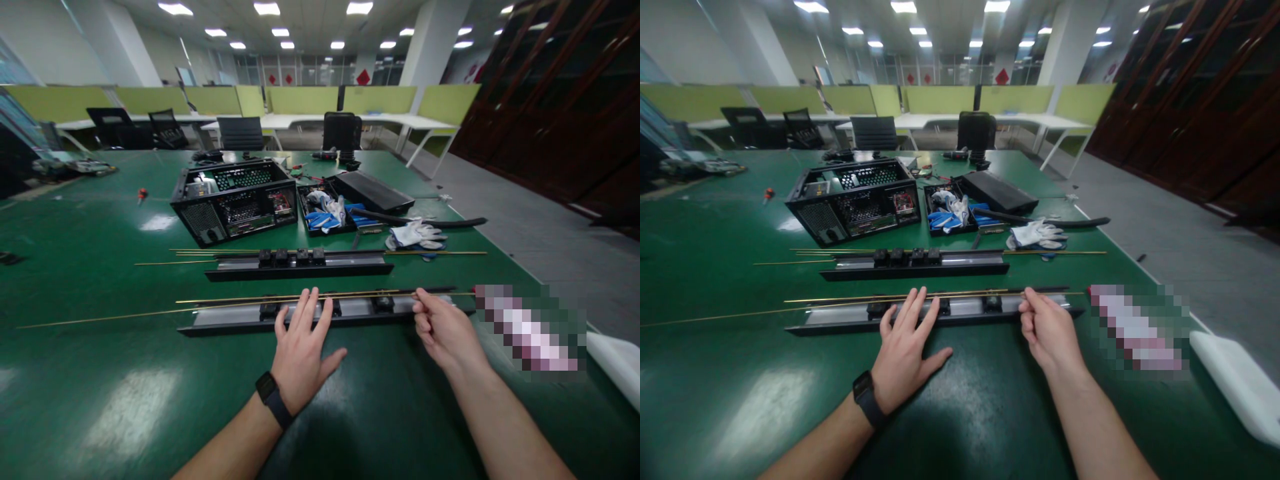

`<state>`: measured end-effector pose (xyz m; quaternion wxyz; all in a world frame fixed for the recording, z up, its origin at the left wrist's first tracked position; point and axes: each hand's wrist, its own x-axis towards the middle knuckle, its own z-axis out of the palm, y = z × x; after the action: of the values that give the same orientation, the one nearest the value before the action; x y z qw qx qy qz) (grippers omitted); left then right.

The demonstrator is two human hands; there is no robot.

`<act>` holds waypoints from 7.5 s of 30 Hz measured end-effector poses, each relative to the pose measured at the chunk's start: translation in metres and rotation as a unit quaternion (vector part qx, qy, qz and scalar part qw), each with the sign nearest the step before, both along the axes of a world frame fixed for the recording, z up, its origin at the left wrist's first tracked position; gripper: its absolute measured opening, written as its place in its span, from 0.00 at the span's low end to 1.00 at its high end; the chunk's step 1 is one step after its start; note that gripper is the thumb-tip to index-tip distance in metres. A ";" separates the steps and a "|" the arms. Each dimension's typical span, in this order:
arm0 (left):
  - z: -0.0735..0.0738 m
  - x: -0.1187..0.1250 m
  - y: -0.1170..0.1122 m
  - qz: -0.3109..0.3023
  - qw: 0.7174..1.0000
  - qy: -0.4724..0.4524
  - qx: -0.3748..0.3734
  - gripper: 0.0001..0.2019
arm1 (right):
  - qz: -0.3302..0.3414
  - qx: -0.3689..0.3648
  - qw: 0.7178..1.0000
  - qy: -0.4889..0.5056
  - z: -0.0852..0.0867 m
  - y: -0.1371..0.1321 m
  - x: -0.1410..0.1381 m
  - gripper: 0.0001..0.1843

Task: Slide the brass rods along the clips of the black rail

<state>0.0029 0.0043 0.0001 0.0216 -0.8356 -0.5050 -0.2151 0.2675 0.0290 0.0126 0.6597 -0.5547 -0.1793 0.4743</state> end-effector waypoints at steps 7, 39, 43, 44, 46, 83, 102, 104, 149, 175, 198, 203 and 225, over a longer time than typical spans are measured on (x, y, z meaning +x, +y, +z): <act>-0.001 0.000 0.000 -0.004 1.000 -0.001 0.000 0.38 | 0.067 -0.006 0.997 -0.028 0.001 -0.001 -0.012 0.19; 0.001 0.000 -0.001 -0.001 1.000 -0.005 -0.006 0.38 | 0.080 -0.008 0.996 -0.026 0.001 -0.002 -0.011 0.19; 0.001 0.000 -0.001 -0.001 1.000 -0.004 -0.005 0.37 | 0.080 0.006 0.997 -0.020 0.000 -0.002 -0.011 0.19; 0.001 0.000 -0.001 -0.002 1.000 -0.002 -0.006 0.37 | 0.081 0.007 0.997 -0.017 0.000 -0.002 -0.011 0.18; 0.002 0.000 -0.001 -0.004 1.000 0.000 -0.006 0.37 | 0.079 0.009 0.997 -0.013 -0.001 -0.001 -0.011 0.18; 0.004 0.000 0.000 -0.010 1.000 -0.001 0.006 0.37 | 0.073 0.007 0.997 0.003 0.002 -0.001 -0.012 0.17; 0.002 0.001 0.000 -0.006 1.000 0.000 -0.003 0.36 | 0.094 0.000 0.995 -0.037 0.003 -0.002 -0.015 0.20; 0.002 0.001 0.000 -0.008 1.000 0.000 0.000 0.37 | 0.093 0.001 0.995 -0.028 0.003 -0.002 -0.015 0.20; 0.002 0.000 0.000 -0.011 1.000 0.001 -0.001 0.36 | 0.077 0.012 0.997 -0.026 0.002 -0.002 -0.020 0.21; 0.004 0.001 0.000 -0.009 1.000 -0.005 -0.007 0.36 | 0.100 -0.011 0.993 -0.056 0.000 -0.001 -0.020 0.22; 0.002 0.001 0.000 -0.013 1.000 -0.010 0.003 0.37 | 0.103 -0.001 0.993 -0.058 0.002 -0.002 -0.020 0.21; 0.003 0.001 0.000 -0.013 1.000 -0.010 0.010 0.38 | 0.103 0.002 0.994 -0.044 0.002 -0.001 -0.020 0.21; 0.002 0.001 0.000 -0.011 1.000 -0.005 -0.003 0.37 | 0.097 -0.003 0.993 -0.066 -0.001 -0.001 -0.022 0.22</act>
<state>0.0035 0.0045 0.0018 0.0144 -0.8398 -0.4968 -0.2182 0.2454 0.0276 0.0121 0.5956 -0.5665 -0.2739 0.4994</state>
